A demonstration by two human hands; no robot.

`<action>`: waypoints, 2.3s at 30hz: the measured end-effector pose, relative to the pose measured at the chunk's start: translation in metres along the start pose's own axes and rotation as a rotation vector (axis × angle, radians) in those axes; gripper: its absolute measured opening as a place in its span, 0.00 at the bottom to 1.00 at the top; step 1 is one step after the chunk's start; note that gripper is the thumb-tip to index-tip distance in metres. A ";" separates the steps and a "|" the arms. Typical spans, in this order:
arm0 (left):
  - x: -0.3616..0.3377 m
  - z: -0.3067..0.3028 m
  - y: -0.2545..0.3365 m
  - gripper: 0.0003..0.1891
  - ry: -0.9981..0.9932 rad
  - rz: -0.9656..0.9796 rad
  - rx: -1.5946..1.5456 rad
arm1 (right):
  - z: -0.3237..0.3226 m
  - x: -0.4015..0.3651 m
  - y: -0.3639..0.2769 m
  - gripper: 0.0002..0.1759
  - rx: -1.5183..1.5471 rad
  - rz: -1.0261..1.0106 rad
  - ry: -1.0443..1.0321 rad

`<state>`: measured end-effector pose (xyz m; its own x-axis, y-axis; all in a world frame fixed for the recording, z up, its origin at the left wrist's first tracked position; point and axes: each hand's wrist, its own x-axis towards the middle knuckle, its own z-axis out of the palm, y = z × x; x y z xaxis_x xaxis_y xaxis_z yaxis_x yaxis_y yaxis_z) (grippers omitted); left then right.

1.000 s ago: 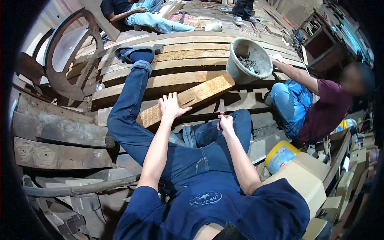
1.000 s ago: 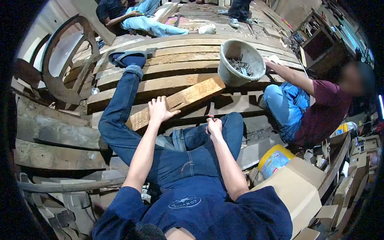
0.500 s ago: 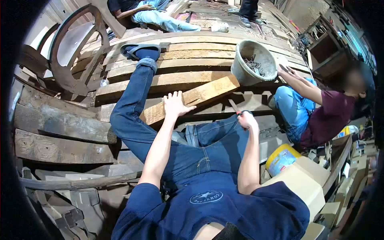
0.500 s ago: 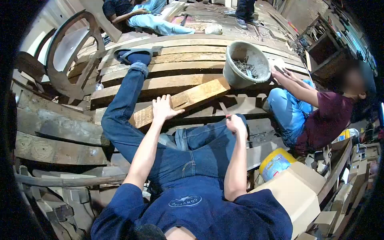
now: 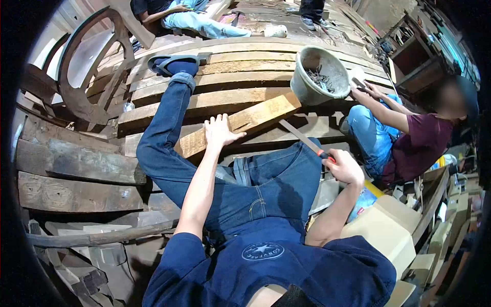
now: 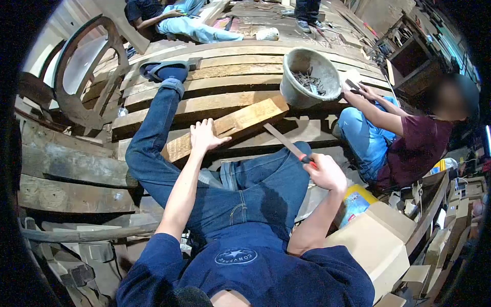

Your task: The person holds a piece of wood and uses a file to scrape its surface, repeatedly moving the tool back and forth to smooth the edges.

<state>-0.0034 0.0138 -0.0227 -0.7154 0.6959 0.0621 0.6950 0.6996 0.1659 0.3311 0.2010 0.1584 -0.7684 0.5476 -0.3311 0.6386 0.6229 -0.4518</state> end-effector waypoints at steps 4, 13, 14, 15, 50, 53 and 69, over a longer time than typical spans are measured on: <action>0.001 0.003 0.000 0.55 -0.007 -0.001 0.039 | 0.043 0.038 0.007 0.18 0.039 -0.165 0.014; 0.003 0.002 -0.001 0.58 -0.105 -0.034 0.016 | 0.178 0.107 -0.039 0.19 0.195 -0.168 0.141; 0.004 -0.002 0.000 0.58 -0.131 -0.040 0.016 | 0.195 0.126 -0.040 0.20 0.113 -0.125 0.123; 0.004 -0.003 0.001 0.58 -0.159 -0.047 0.016 | 0.212 0.142 -0.041 0.21 0.126 -0.150 0.184; 0.010 0.009 -0.008 0.55 -0.039 -0.002 -0.039 | 0.226 0.179 -0.028 0.17 0.041 -0.068 0.217; 0.011 0.006 -0.007 0.57 -0.050 -0.015 -0.033 | 0.243 0.207 -0.031 0.18 0.067 -0.147 0.343; 0.010 0.018 -0.009 0.58 0.024 -0.020 0.019 | 0.243 0.196 -0.035 0.17 -0.028 -0.198 0.418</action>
<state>-0.0157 0.0175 -0.0415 -0.7304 0.6780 0.0826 0.6818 0.7163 0.1485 0.1479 0.1511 -0.0922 -0.7969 0.5913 0.1238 0.4868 0.7498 -0.4481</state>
